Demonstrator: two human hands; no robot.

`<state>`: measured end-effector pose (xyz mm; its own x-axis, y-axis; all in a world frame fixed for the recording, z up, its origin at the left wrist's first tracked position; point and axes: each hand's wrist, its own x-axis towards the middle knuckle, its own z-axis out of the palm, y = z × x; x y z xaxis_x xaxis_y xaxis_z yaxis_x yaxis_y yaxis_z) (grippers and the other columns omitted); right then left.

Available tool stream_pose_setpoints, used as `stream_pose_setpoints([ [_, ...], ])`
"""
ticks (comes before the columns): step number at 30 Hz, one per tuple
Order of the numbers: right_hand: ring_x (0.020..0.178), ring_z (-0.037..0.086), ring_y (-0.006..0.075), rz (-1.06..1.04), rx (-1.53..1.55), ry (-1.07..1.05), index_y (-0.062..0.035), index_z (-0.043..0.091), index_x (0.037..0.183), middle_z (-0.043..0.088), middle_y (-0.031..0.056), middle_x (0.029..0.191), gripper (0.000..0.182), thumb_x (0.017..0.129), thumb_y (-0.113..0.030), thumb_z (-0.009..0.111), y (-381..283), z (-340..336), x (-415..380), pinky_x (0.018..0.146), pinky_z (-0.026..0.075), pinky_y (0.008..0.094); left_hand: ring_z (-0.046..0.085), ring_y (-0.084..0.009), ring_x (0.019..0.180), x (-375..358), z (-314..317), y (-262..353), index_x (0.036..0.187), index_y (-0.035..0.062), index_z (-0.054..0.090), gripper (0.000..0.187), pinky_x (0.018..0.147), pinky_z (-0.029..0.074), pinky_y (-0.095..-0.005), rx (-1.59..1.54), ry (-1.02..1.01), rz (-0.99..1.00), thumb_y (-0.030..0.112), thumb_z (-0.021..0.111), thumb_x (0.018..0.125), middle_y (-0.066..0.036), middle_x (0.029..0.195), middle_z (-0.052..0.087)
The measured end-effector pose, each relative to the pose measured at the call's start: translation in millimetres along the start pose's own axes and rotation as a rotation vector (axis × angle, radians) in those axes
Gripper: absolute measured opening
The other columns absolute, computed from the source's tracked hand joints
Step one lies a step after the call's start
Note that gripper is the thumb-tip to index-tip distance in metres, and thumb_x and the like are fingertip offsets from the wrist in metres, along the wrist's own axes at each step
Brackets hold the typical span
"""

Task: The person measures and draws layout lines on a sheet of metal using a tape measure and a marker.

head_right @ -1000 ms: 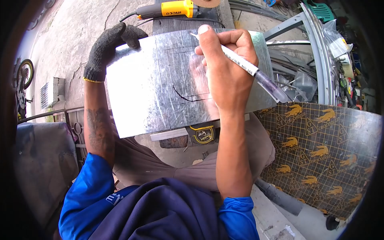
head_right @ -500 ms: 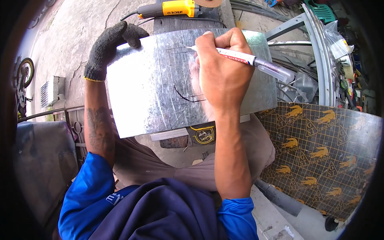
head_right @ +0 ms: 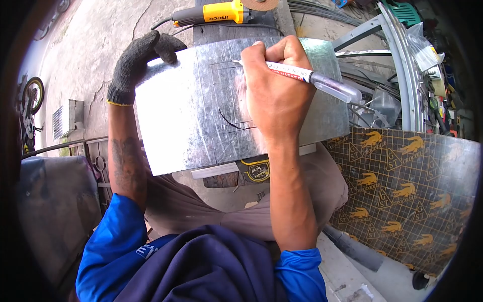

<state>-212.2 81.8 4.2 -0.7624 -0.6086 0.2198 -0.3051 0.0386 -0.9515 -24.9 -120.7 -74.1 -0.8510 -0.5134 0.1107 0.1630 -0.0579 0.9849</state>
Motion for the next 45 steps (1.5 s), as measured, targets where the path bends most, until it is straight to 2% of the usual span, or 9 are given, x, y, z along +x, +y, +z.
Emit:
stream_pose_setpoints([
  [8,0.053,0.048,0.0041,-0.031,-0.043,0.024,-0.0046,0.049,0.070,0.054,-0.0003,0.057,0.032,0.092,-0.010,0.072,6.0,0.2,0.7,0.050,0.041,0.0258,0.069,-0.0302,0.097,-0.1,4.5,2.9,0.089,-0.0072,0.068,0.057,0.099,0.052,-0.0442,0.009,0.060,-0.009,0.040,0.043,0.110,-0.021,0.104,0.070],
  [21,0.053,0.047,0.0034,-0.009,-0.033,0.011,-0.0044,0.049,0.070,0.053,-0.0013,0.057,0.032,0.092,-0.009,0.072,6.3,0.5,0.4,0.050,0.041,0.0258,0.069,-0.0294,0.096,0.8,2.7,2.6,0.089,-0.0068,0.068,0.056,0.100,0.053,-0.0443,-0.018,0.032,-0.012,0.039,0.045,0.110,-0.020,0.105,0.071],
  [24,0.053,0.046,0.0034,-0.107,-0.073,0.012,-0.0046,0.049,0.070,0.052,-0.0011,0.056,0.032,0.091,-0.010,0.072,7.9,0.9,0.9,0.050,0.040,0.0256,0.069,-0.0296,0.096,0.5,5.2,4.5,0.089,-0.0064,0.068,0.056,0.099,0.053,-0.0444,-0.008,0.042,-0.019,0.040,0.045,0.110,-0.020,0.106,0.071],
  [26,0.055,0.047,0.0043,0.005,-0.037,0.018,-0.0041,0.050,0.070,0.053,-0.0006,0.058,0.031,0.091,-0.010,0.073,3.1,0.6,-0.9,0.052,0.041,0.0264,0.069,-0.0296,0.096,0.8,5.8,5.0,0.088,-0.0063,0.068,0.056,0.098,0.053,-0.0443,-0.008,0.052,-0.031,0.040,0.045,0.109,-0.020,0.106,0.071],
  [31,0.055,0.049,0.0047,-0.007,-0.037,0.006,-0.0038,0.051,0.070,0.054,-0.0002,0.058,0.031,0.090,-0.010,0.073,4.6,1.1,-0.9,0.053,0.042,0.0266,0.069,-0.0291,0.099,1.7,1.8,-2.2,0.088,-0.0062,0.068,0.057,0.100,0.052,-0.0432,0.027,0.012,0.052,0.041,0.044,0.110,-0.020,0.103,0.071],
  [36,0.055,0.048,0.0043,-0.047,-0.089,0.004,-0.0037,0.051,0.070,0.054,-0.0004,0.058,0.031,0.090,-0.011,0.073,5.8,1.0,-0.8,0.052,0.042,0.0263,0.069,-0.0288,0.099,0.8,-0.5,-2.6,0.089,-0.0068,0.067,0.055,0.101,0.052,-0.0415,0.070,0.006,0.045,0.037,0.042,0.111,-0.020,0.103,0.071],
  [38,0.055,0.048,0.0043,0.011,0.000,0.004,-0.0033,0.051,0.070,0.054,-0.0003,0.058,0.031,0.090,-0.011,0.073,5.2,0.8,-1.3,0.052,0.042,0.0266,0.069,-0.0285,0.099,1.3,0.9,-0.6,0.089,-0.0070,0.067,0.054,0.100,0.052,-0.0412,0.046,0.012,0.028,0.035,0.042,0.111,-0.020,0.104,0.071],
  [41,0.054,0.047,0.0038,-0.059,-0.077,0.021,-0.0035,0.051,0.070,0.054,-0.0004,0.058,0.031,0.090,-0.010,0.073,5.8,2.1,-0.7,0.051,0.042,0.0261,0.070,-0.0280,0.098,0.9,0.6,-1.1,0.089,-0.0073,0.067,0.053,0.099,0.053,-0.0414,0.044,0.017,0.032,0.035,0.043,0.111,-0.020,0.106,0.071],
  [45,0.054,0.048,0.0040,-0.020,-0.040,0.005,-0.0034,0.051,0.069,0.054,-0.0002,0.058,0.031,0.090,-0.010,0.073,4.9,1.3,-0.5,0.051,0.042,0.0263,0.071,-0.0258,0.098,1.9,-0.9,-0.8,0.092,-0.0062,0.070,0.050,0.100,0.054,-0.0396,0.005,0.014,0.035,0.036,0.049,0.109,-0.019,0.106,0.073],
])
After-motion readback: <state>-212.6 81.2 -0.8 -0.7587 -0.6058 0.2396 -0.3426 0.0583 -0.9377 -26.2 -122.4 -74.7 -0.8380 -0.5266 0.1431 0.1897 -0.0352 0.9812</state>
